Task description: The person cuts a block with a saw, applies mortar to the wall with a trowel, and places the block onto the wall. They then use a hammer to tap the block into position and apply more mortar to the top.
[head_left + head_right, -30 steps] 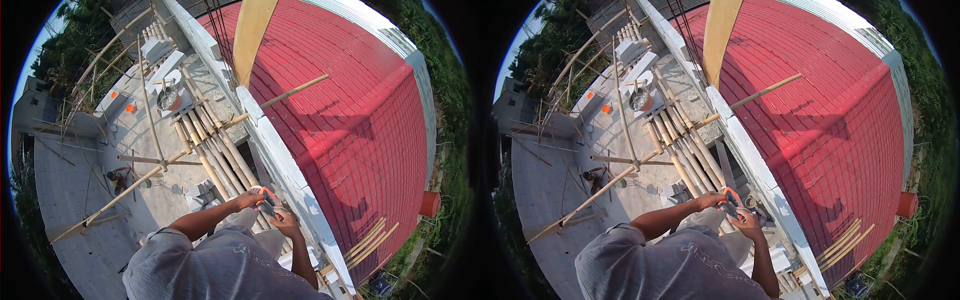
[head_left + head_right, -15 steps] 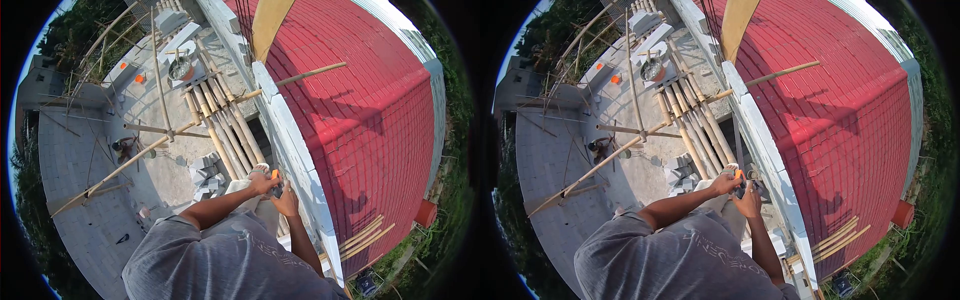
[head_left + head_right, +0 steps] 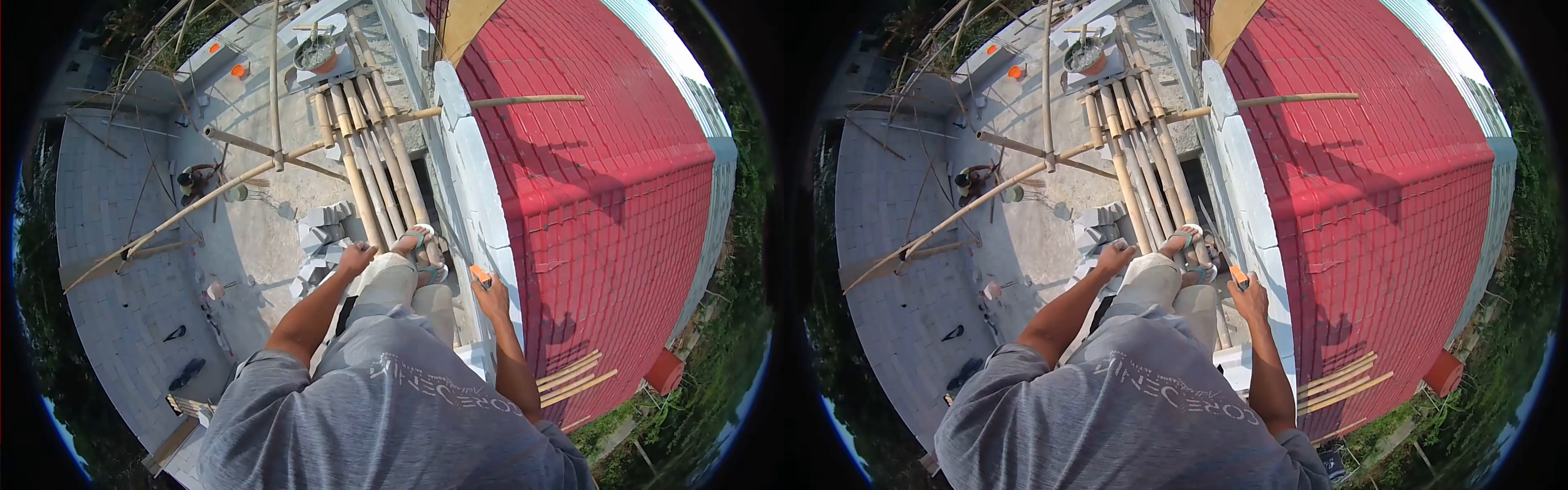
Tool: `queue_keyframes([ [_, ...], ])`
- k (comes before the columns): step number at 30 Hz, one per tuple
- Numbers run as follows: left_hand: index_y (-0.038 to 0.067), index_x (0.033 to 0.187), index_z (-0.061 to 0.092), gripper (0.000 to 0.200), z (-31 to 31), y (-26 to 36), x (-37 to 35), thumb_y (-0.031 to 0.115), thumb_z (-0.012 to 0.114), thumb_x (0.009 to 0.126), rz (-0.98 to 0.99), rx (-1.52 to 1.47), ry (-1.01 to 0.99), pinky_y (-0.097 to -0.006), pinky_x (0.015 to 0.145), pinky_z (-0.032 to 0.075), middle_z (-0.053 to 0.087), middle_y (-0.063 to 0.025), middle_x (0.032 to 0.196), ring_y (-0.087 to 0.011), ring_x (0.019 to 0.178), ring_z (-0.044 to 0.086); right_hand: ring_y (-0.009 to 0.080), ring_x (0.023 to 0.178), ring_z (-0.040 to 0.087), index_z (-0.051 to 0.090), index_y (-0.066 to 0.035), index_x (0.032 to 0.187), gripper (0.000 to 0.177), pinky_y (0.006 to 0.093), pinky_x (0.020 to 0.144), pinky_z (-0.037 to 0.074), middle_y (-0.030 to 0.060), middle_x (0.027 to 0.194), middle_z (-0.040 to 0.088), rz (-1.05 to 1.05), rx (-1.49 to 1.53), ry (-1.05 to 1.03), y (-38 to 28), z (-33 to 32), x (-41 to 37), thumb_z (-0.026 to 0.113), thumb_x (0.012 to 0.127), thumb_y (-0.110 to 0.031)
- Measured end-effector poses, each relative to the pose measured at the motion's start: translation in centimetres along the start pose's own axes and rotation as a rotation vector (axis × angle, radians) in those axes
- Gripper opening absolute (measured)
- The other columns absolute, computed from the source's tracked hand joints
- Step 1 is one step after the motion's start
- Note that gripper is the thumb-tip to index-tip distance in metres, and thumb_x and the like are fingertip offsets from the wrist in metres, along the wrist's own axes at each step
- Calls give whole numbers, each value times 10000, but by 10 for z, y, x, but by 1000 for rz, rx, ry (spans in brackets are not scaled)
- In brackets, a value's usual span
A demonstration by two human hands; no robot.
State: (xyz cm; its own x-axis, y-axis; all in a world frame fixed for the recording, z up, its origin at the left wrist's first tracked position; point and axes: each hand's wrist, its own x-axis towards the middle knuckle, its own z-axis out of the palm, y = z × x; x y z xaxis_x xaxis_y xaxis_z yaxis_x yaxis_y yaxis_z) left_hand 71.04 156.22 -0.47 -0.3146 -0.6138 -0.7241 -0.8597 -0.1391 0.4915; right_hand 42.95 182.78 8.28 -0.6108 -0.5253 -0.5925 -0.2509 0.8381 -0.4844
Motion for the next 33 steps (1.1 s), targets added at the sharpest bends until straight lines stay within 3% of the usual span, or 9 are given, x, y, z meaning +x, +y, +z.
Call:
queue_keyframes([
  [1, 13, 912, 694, 433, -1, -39, -2, 436, 643, 837, -14, 55, 70, -347, 712, 528, 706, -100, 783, -201, 739, 677, 472, 970, 643, 602, 1, 1127, 519, 510, 837, 505, 294, 1006, 675, 38, -70, -14, 4, -5, -6, 656, 811, -406],
  [3, 11, 905, 693, 384, -12, -84, -26, 388, 657, 841, -152, -165, 77, -346, 693, 531, 702, -97, 786, -191, 722, 671, 465, 967, 647, 638, 1, 1080, 513, 505, 835, 507, 281, 1002, 682, 66, -144, -34, 20, -11, -14, 658, 817, -438],
  [5, 9, 902, 692, 366, -20, -114, -54, 370, 666, 846, -278, -247, 107, -335, 667, 530, 699, -93, 797, -185, 709, 663, 443, 942, 659, 690, -7, 1002, 494, 492, 820, 512, 252, 974, 697, 109, 30, -15, 43, -10, -14, 655, 829, -468],
  [7, 9, 912, 690, 362, -22, -131, -86, 365, 665, 852, -321, -272, 117, -322, 642, 520, 696, -90, 805, -180, 703, 658, 429, 926, 665, 707, -13, 973, 476, 490, 804, 513, 251, 946, 697, 157, 20, -27, 39, -18, -19, 647, 842, -467],
  [14, 28, 1015, 654, 353, 9, -160, -138, 358, 638, 889, -406, -525, 68, -292, 585, 482, 662, -63, 853, -154, 703, 620, 405, 839, 686, 707, -2, 994, 532, 461, 715, 509, 252, 842, 683, -20, -95, 17, 27, -22, -9, 613, 890, -515],
  [23, 53, 977, 645, 356, 11, -140, -105, 403, 609, 916, -376, -606, 19, -322, 681, 498, 624, -31, 840, -152, 772, 613, 463, 936, 657, 668, 18, 1047, 675, 523, 799, 503, 303, 937, 677, -55, -169, -9, -37, -36, 41, 555, 889, -628],
  [26, 64, 1082, 640, 376, -4, -137, -86, 405, 595, 931, -367, -696, 46, -297, 704, 494, 648, -30, 922, -144, 793, 625, 480, 957, 650, 661, 31, 1069, 726, 533, 819, 500, 318, 949, 674, -90, -263, -49, -57, -40, 68, 536, 883, -660],
  [30, 56, 1074, 624, 347, -35, -115, -71, 377, 591, 947, -382, -723, 128, -293, 680, 477, 673, -51, 930, -146, 775, 632, 453, 914, 657, 675, 38, 965, 627, 508, 766, 495, 296, 902, 675, -148, -319, 21, -73, -37, 108, 575, 903, -578],
  [33, 59, 1093, 625, 349, -50, -112, -60, 373, 593, 945, -391, -737, 153, -286, 674, 473, 671, -46, 923, -141, 773, 630, 473, 1008, 641, 664, 19, 1090, 735, 535, 854, 497, 317, 1007, 670, -99, -293, -80, -87, -41, 128, 527, 879, -672],
])
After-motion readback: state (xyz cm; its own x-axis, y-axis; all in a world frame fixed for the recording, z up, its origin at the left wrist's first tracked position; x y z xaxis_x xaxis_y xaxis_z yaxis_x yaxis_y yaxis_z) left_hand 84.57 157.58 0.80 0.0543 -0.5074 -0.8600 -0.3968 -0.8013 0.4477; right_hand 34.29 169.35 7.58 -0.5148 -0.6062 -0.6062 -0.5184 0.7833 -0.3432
